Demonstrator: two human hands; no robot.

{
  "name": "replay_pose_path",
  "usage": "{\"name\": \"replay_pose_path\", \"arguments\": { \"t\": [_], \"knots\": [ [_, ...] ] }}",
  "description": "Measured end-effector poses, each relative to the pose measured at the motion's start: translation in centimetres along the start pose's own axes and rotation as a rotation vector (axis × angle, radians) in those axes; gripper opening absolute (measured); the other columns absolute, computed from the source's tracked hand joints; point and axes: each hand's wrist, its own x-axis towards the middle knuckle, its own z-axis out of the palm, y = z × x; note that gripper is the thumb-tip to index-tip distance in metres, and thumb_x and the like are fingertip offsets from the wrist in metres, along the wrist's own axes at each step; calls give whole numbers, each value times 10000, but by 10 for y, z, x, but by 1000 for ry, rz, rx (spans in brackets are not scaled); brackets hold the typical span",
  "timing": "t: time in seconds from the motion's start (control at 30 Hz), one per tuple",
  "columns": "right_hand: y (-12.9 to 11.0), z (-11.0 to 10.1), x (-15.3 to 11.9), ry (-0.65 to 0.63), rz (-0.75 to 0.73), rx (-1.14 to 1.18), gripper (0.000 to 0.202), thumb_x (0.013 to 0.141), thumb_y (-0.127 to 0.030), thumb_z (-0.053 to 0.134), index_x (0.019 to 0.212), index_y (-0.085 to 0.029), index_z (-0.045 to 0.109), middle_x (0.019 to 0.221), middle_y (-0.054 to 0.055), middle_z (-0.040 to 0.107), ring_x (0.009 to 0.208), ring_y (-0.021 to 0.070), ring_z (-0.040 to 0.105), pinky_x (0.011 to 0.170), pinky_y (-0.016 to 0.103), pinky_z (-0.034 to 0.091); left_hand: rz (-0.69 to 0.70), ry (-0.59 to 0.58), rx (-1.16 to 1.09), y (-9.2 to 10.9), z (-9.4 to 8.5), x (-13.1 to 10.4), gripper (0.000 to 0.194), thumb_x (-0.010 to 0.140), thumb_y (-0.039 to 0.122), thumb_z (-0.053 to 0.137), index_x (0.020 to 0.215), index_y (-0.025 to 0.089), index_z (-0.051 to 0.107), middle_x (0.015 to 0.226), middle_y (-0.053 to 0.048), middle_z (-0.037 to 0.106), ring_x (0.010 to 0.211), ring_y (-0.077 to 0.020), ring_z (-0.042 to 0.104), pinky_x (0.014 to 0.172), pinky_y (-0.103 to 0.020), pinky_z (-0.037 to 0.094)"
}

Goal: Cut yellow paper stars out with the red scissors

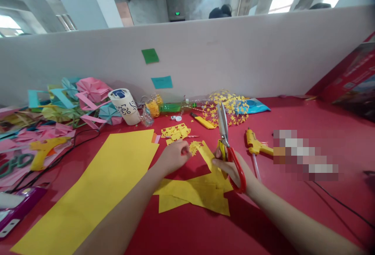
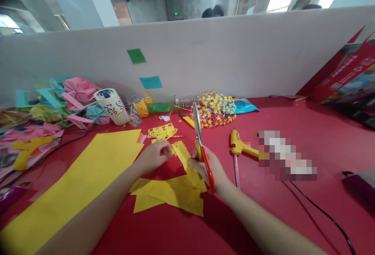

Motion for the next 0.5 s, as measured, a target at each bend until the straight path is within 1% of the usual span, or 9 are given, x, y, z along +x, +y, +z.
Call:
{"name": "replay_pose_path", "arguments": {
  "t": [0.03, 0.07, 0.1, 0.17, 0.2, 0.27, 0.33, 0.4, 0.5],
  "knots": [
    [-1, 1, -1, 9, 1, -14, 176, 741, -277, 574, 734, -209, 411, 600, -71, 402, 493, 98, 389, 464, 217, 329, 3, -100, -190, 8, 1, -6, 138, 780, 310, 543, 819, 185, 584, 842, -50, 595, 749, -186, 536, 680, -308, 421],
    [-2, 3, -1, 17, 4, -28, 169, 740, -265, 572, 729, -209, 413, 596, -70, 405, 493, 98, 393, 462, 216, 328, -7, -178, -347, 16, 2, -12, 188, 772, 332, 572, 889, 188, 599, 881, -51, 613, 781, -188, 554, 702, -306, 433],
    [-3, 5, -2, 24, 7, -41, 159, 739, -252, 569, 726, -209, 416, 589, -72, 406, 489, 98, 392, 459, 214, 325, -23, -194, -473, 24, 5, -18, 233, 766, 348, 588, 932, 187, 605, 882, -52, 624, 784, -188, 562, 708, -304, 438],
    [-5, 11, -3, 29, 5, -65, 145, 733, -233, 568, 727, -208, 425, 584, -72, 408, 491, 98, 388, 455, 210, 316, -51, -145, -692, 37, 12, -25, 253, 788, 344, 571, 977, 180, 605, 869, -50, 627, 778, -179, 564, 722, -302, 440],
    [-6, 13, -3, 26, -2, -76, 143, 730, -232, 572, 729, -208, 431, 589, -70, 411, 500, 100, 389, 459, 209, 315, -63, -78, -776, 40, 15, -27, 232, 800, 332, 558, 961, 173, 607, 842, -45, 623, 750, -168, 559, 706, -293, 440],
    [-8, 18, -4, 19, -26, -98, 163, 724, -251, 596, 721, -206, 440, 604, -64, 421, 523, 104, 392, 474, 210, 319, -86, -4, -873, 43, 18, -29, 165, 808, 285, 544, 891, 163, 617, 767, -23, 602, 663, -136, 529, 645, -261, 425],
    [-10, 20, -4, -10, -56, -112, 201, 732, -287, 616, 699, -206, 436, 606, -61, 426, 535, 108, 405, 493, 217, 329, -128, 58, -914, 38, 17, -30, 112, 791, 261, 567, 791, 158, 611, 694, -2, 575, 603, -115, 500, 601, -239, 409],
    [-13, 17, -4, -73, -72, -126, 230, 767, -325, 599, 684, -209, 419, 582, -64, 418, 524, 113, 414, 495, 224, 324, -167, 103, -949, 30, 12, -32, 128, 780, 270, 585, 724, 155, 593, 643, 9, 557, 579, -108, 493, 588, -233, 409],
    [-15, 9, -2, -185, -77, -218, 272, 820, -369, 552, 666, -213, 391, 552, -66, 389, 512, 113, 389, 492, 227, 291, -189, 185, -1011, 16, 3, -33, 146, 780, 293, 587, 739, 153, 592, 634, 9, 565, 556, -104, 490, 558, -229, 410]
  ]
}}
